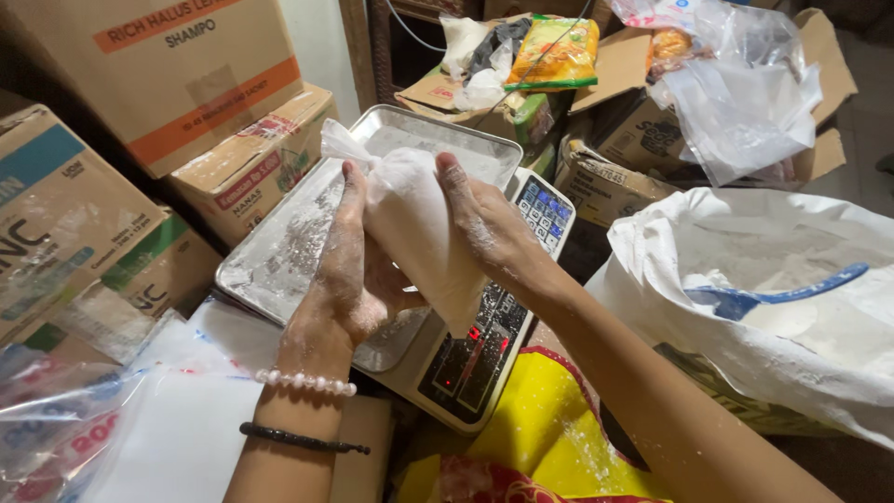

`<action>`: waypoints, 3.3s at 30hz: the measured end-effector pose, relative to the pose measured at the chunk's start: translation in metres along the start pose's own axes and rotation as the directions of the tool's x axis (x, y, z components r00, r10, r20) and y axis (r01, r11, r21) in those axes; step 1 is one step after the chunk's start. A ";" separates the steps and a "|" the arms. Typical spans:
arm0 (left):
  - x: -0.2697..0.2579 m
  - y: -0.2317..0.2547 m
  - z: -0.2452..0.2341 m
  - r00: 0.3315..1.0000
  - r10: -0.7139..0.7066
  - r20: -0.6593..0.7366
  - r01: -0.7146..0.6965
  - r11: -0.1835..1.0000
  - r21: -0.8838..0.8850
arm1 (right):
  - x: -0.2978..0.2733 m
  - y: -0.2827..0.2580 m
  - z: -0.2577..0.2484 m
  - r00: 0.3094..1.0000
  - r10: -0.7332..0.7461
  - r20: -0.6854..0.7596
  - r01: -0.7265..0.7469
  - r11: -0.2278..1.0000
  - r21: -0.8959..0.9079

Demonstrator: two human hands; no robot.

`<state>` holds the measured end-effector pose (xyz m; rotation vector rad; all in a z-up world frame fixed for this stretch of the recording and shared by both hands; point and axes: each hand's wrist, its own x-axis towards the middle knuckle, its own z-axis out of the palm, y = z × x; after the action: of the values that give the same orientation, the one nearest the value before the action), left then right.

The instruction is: The person scoops white powder from a large sack into small plastic bags using a blue scoop, places each bag on a digital scale to measure the weight, and ties the bags shut. The process is repeated multiple times.

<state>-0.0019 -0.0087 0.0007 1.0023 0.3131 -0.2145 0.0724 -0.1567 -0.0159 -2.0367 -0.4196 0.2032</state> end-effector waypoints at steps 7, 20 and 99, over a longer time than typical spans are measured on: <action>0.003 -0.013 0.015 0.995 0.005 0.104 -0.019 0.992 0.127 | -0.017 0.019 -0.022 0.999 0.042 -0.034 -0.040 0.998 0.057; 0.014 -0.045 0.081 0.873 -0.225 0.432 0.167 0.972 0.168 | -0.081 0.051 -0.085 0.970 0.173 -0.168 -0.098 0.919 0.381; 0.045 -0.207 0.291 0.569 -0.308 0.763 -0.027 0.920 0.392 | -0.255 0.129 -0.202 0.534 0.507 -0.676 0.389 0.563 0.729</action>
<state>0.0206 -0.3659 -0.0332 1.1336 -0.5397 -0.8938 -0.0733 -0.4744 -0.0395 -0.9252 0.3914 -0.5109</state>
